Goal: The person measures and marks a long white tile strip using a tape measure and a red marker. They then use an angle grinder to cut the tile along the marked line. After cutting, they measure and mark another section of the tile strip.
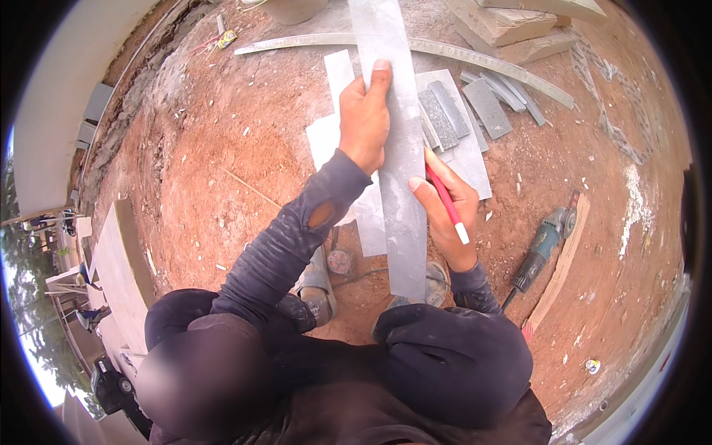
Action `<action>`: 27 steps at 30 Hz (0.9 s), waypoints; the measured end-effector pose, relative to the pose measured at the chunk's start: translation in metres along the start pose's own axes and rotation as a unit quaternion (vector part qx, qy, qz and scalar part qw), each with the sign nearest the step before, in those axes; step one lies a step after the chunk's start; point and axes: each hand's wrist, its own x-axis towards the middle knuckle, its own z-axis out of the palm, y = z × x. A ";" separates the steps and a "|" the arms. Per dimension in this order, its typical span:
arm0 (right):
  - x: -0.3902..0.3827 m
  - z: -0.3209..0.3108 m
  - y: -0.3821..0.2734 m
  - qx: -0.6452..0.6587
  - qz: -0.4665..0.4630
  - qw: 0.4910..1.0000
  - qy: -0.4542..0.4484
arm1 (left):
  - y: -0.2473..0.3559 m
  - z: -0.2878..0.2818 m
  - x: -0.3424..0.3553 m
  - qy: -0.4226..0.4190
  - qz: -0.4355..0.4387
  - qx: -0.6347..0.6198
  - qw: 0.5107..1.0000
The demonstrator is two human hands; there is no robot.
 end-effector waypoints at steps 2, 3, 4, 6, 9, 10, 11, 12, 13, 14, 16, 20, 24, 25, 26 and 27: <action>-0.008 0.020 0.037 -0.041 -0.006 0.999 -0.028 | -0.003 -0.051 0.007 0.065 0.014 0.008 0.998; -0.012 0.028 0.048 -0.061 -0.007 0.997 -0.041 | 0.000 -0.074 0.009 0.090 0.027 0.007 0.996; -0.014 0.031 0.050 -0.074 -0.006 0.996 -0.046 | 0.008 -0.089 0.010 0.117 0.045 0.010 0.992; -0.014 0.027 0.051 -0.109 -0.005 0.993 -0.053 | 0.022 -0.106 0.015 0.167 0.077 0.009 0.983; 0.005 0.017 0.038 -0.141 -0.026 0.990 -0.004 | 0.052 -0.131 0.021 0.172 0.198 0.038 0.964; 0.015 0.010 0.036 -0.149 -0.070 0.986 -0.002 | 0.064 -0.136 0.023 0.161 0.240 0.061 0.955; 0.025 0.005 0.031 -0.140 -0.071 0.987 0.018 | 0.078 -0.137 0.029 0.147 0.281 0.081 0.945; 0.034 0.000 0.023 -0.132 -0.073 0.988 0.038 | 0.091 -0.139 0.036 0.132 0.321 0.100 0.932; 0.044 0.002 0.016 -0.108 -0.074 0.990 0.051 | 0.114 -0.149 0.040 0.104 0.353 0.125 0.921; 0.052 0.001 0.005 -0.091 -0.078 0.991 0.054 | 0.132 -0.158 0.051 0.074 0.381 0.144 0.910; 0.071 -0.005 -0.020 -0.070 -0.085 0.992 0.058 | 0.170 -0.159 0.073 0.030 0.421 0.187 0.887; 0.101 -0.033 -0.076 -0.009 -0.105 0.994 0.038 | 0.240 -0.139 0.134 -0.019 0.484 0.271 0.832; 0.128 -0.069 -0.118 0.129 -0.077 0.989 -0.005 | 0.258 -0.063 0.117 -0.030 0.488 0.357 0.796; 0.127 -0.088 -0.128 0.135 -0.058 0.989 -0.021 | 0.238 -0.049 0.114 -0.008 0.482 0.391 0.784; 0.126 -0.107 -0.139 0.142 -0.037 0.988 -0.036 | 0.220 -0.037 0.110 0.014 0.473 0.425 0.772; 0.125 -0.117 -0.152 0.160 -0.020 0.985 -0.059 | 0.215 -0.033 0.112 0.009 0.522 0.439 0.731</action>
